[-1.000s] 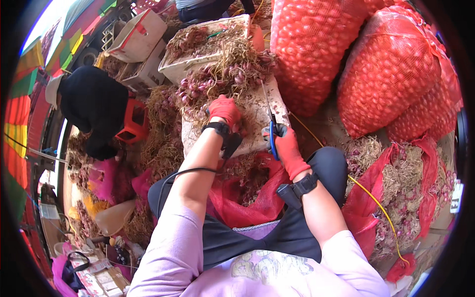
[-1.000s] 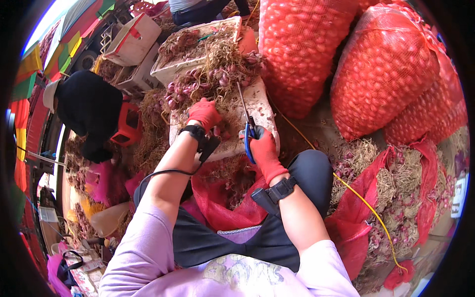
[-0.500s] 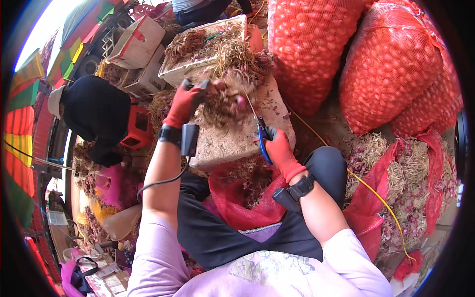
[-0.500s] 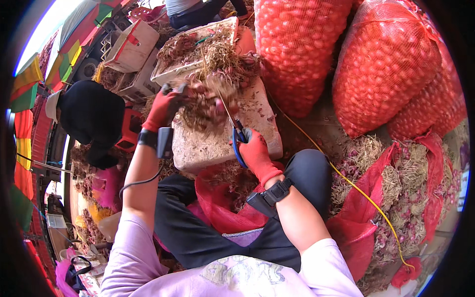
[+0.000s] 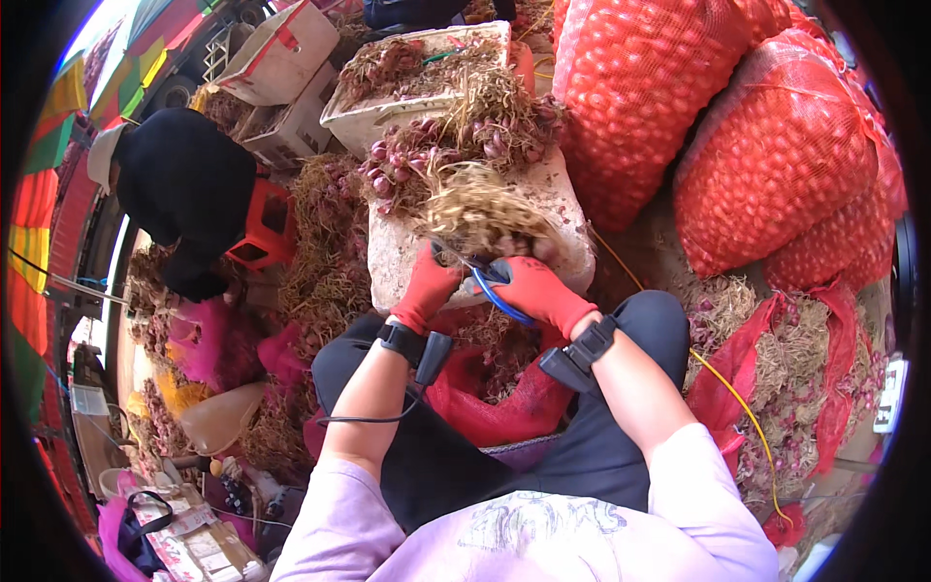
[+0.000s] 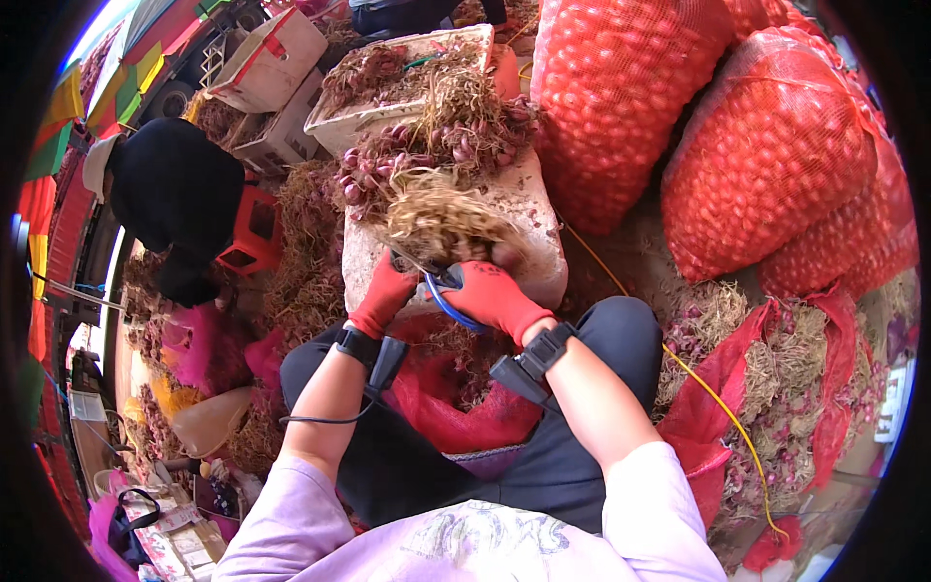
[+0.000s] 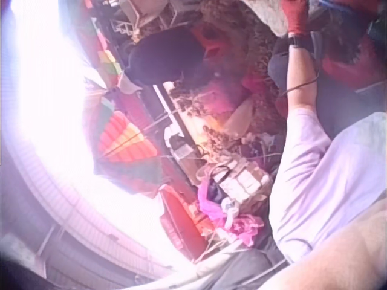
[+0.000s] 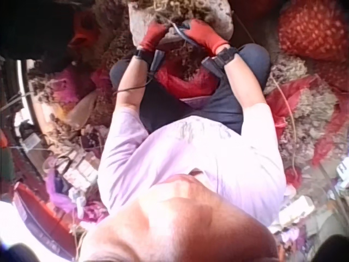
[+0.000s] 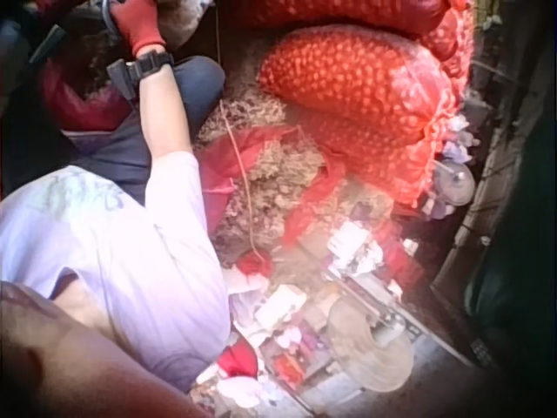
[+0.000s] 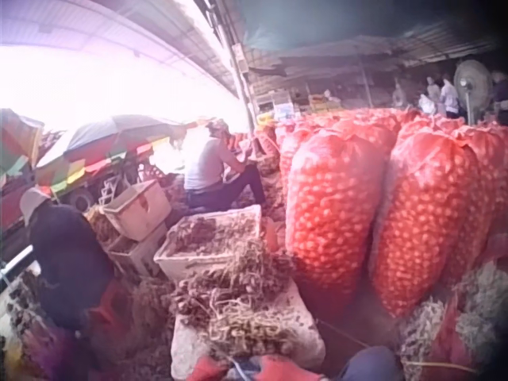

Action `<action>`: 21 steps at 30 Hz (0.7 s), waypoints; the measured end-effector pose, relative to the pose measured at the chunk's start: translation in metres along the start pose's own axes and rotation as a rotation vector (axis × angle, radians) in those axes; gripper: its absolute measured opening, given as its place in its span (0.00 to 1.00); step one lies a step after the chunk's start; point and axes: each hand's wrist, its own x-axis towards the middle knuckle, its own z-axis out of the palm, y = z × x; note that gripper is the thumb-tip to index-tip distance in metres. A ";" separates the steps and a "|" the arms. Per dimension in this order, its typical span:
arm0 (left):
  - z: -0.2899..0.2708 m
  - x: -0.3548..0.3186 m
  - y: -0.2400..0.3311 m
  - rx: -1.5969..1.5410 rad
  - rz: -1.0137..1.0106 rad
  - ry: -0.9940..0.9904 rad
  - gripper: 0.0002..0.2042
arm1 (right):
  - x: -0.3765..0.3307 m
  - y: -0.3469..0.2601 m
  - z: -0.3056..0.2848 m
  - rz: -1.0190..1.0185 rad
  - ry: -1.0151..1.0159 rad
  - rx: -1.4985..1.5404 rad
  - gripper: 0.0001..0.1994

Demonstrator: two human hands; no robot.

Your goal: The recorder trims roots and stems from shallots using scissors while seated at a processing area.

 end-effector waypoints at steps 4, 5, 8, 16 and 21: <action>0.001 0.007 -0.013 -0.183 0.021 0.061 0.16 | 0.033 0.035 -0.007 0.189 0.123 0.151 0.20; 0.002 0.006 -0.011 -0.192 0.018 0.067 0.16 | 0.038 0.040 -0.011 0.392 0.015 0.650 0.19; 0.001 0.004 -0.020 -0.682 -0.129 0.000 0.18 | 0.032 0.038 -0.019 0.446 -0.013 0.970 0.11; -0.024 -0.017 -0.009 -0.294 0.017 -0.199 0.14 | -0.013 0.017 -0.011 0.336 -0.153 0.545 0.19; -0.020 -0.030 0.006 -0.667 -0.317 -0.066 0.09 | -0.046 0.004 -0.028 0.367 -0.352 0.510 0.23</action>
